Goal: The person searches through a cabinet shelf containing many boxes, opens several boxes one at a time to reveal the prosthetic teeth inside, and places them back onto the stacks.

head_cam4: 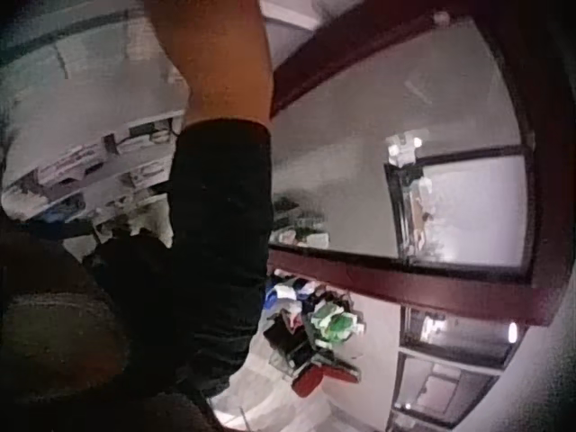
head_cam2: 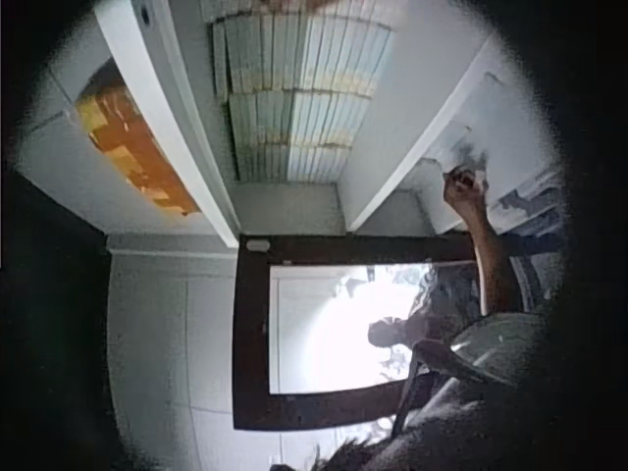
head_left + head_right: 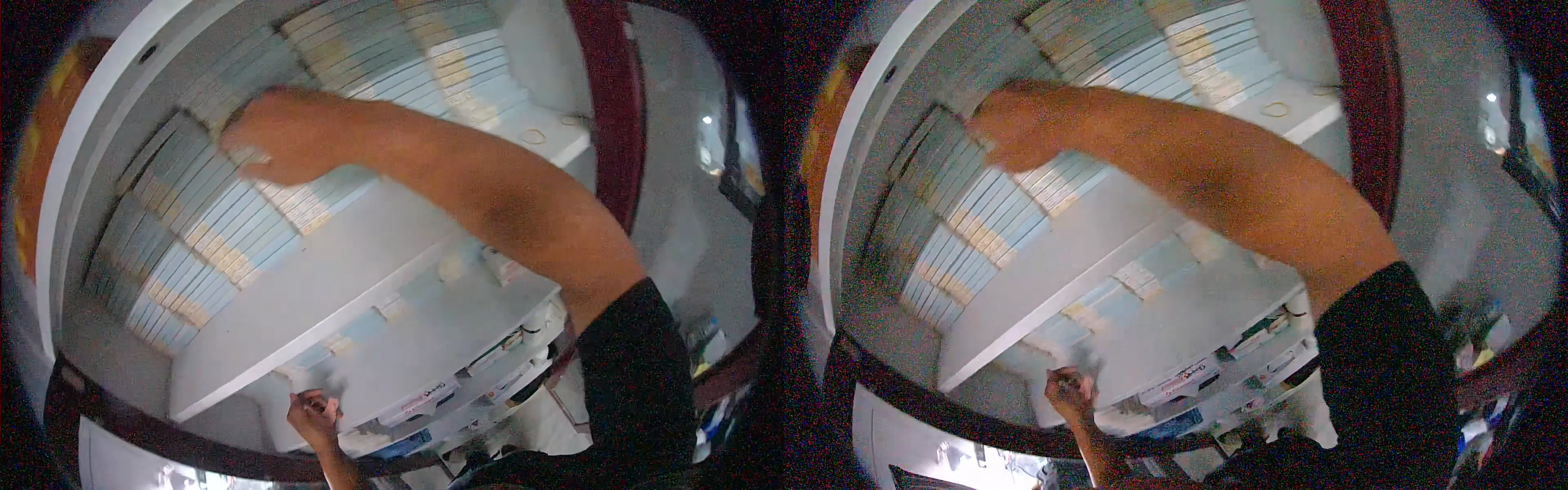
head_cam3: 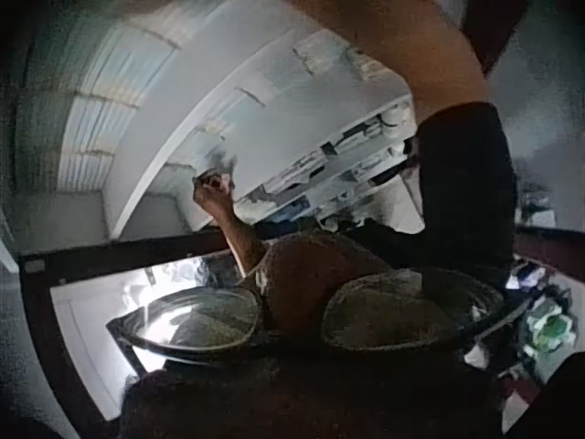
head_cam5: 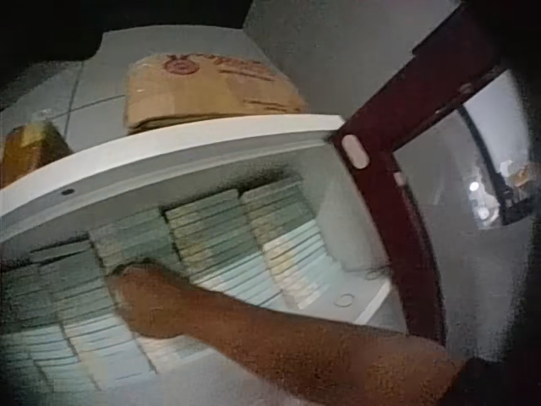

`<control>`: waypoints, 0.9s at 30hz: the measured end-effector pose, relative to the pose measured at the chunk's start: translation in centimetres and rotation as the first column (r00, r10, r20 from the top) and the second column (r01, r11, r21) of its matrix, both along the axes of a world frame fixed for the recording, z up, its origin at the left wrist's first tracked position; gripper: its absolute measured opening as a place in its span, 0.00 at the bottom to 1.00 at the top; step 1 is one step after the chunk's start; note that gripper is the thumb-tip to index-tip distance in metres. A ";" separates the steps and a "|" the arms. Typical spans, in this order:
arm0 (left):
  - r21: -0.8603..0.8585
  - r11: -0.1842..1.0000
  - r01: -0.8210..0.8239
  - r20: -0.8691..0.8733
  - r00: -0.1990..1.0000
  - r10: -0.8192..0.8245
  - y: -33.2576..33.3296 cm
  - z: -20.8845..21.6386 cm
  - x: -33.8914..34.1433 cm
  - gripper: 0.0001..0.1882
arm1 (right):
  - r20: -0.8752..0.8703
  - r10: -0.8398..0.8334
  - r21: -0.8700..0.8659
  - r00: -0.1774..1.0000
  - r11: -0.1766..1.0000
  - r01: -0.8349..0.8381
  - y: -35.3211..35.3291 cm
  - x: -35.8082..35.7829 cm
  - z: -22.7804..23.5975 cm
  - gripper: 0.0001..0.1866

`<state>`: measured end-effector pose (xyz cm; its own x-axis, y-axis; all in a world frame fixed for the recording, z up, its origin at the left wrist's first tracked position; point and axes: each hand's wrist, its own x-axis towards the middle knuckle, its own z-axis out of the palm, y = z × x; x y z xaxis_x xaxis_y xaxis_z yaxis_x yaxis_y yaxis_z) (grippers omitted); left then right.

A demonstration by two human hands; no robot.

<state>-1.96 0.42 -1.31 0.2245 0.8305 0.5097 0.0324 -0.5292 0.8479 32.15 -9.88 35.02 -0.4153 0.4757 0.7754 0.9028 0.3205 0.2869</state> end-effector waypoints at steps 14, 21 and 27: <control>-0.029 0.999 -0.036 -0.047 0.998 0.034 -1.9 1.2 0.8 0.17 | -0.484 -0.053 0.150 0.874 0.978 0.143 -4.4 1.7 2.0 0.12; -0.306 0.943 0.132 0.263 0.964 -0.050 -2.8 2.5 1.4 0.23 | -0.505 -0.074 0.082 0.860 0.988 0.133 -3.6 1.7 1.8 0.10; 0.000 0.999 0.032 -0.048 0.998 -0.032 -2.1 1.1 1.0 0.26 | -0.499 -0.172 0.013 0.849 0.978 0.206 -4.1 0.6 1.7 0.09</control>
<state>-0.94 -1.67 -0.19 0.2754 0.8218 0.4987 0.0556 -0.5316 0.8452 32.70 -13.96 36.71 0.1223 0.4488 0.8852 0.9721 0.1256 -0.1979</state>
